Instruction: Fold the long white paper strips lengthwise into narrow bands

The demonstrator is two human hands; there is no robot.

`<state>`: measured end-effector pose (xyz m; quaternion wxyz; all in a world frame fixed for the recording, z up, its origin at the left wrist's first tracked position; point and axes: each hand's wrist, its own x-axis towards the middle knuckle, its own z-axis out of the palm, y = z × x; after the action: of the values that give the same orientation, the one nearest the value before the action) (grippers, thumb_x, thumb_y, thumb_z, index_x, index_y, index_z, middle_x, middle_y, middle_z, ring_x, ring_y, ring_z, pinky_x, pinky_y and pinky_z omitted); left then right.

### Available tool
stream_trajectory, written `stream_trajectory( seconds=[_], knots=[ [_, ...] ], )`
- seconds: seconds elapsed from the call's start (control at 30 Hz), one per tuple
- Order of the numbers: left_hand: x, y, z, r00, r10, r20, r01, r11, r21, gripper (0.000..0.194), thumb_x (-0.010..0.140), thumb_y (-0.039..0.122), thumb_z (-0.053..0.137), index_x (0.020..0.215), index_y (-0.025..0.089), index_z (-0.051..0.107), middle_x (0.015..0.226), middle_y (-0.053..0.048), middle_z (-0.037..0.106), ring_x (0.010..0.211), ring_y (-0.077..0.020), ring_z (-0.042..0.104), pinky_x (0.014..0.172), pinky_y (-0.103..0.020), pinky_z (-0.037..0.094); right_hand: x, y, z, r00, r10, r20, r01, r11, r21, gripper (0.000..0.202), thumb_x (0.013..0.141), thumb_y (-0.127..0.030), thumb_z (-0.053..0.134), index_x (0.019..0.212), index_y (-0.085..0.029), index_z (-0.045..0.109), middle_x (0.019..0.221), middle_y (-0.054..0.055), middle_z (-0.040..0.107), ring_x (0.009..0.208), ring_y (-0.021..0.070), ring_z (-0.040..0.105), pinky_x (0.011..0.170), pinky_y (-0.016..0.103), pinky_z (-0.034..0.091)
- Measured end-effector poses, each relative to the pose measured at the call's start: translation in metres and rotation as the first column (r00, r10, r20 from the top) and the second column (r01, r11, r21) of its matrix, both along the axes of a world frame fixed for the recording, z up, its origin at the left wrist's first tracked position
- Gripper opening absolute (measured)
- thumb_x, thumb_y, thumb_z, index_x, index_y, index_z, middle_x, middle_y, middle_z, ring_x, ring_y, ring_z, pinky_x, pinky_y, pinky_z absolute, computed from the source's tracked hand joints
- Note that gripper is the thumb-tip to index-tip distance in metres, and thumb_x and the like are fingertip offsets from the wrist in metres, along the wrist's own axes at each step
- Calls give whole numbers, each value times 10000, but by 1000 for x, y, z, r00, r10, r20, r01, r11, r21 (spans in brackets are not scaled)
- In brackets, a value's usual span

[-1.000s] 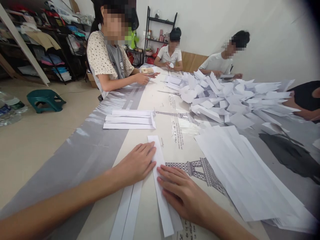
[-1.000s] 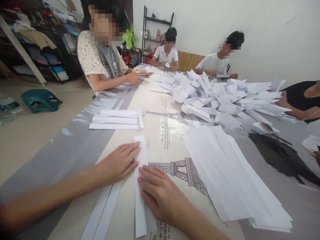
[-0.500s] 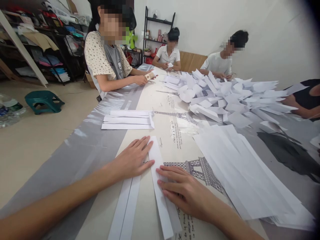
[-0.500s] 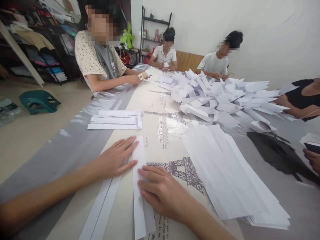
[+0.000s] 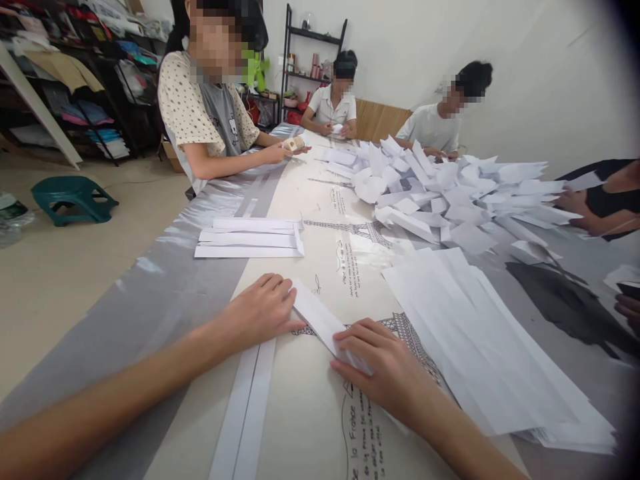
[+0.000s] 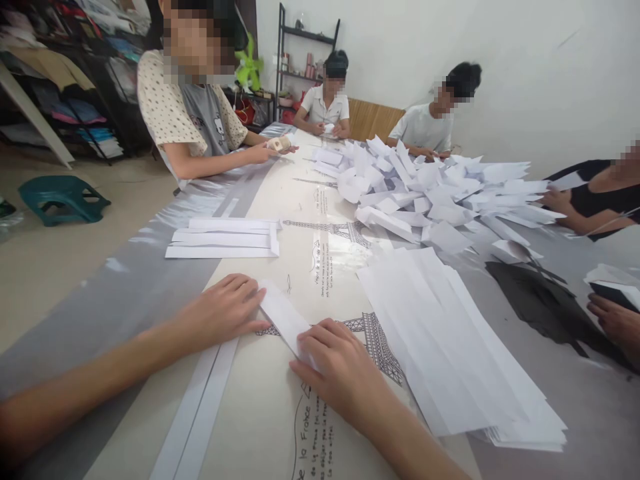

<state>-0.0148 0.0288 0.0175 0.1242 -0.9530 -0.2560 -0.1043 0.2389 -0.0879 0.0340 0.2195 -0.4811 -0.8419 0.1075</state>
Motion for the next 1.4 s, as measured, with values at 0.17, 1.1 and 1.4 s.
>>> stream_trajectory(
  seconds=[0.17,1.1,1.4],
  knots=[
    [0,1,2,993,-120,-4,120,991,63,382,1062,440,492,967,112,665,978,-121,653,953,-277,622,861,-405,489,-2,-4,2,995,-10,101,6,999,47,190,991,-104,526,1079,-174,678,883,75,723,824,244,663,630,354,547],
    [33,-73,37,844,382,376,339,163,-926,303,970,343,617,740,170,712,708,-2,694,655,-133,629,600,-234,475,3,8,18,474,-533,-701,83,820,-567,325,960,-442,680,1207,-248,597,972,38,729,729,164,635,658,305,529],
    [20,-54,16,934,-62,351,143,968,-208,307,1087,280,415,1131,113,668,1107,-129,706,1035,-271,678,849,-417,570,2,5,11,912,-255,-322,9,796,-606,369,942,-287,626,1294,-257,522,817,-16,654,715,198,623,679,356,531]
  ],
)
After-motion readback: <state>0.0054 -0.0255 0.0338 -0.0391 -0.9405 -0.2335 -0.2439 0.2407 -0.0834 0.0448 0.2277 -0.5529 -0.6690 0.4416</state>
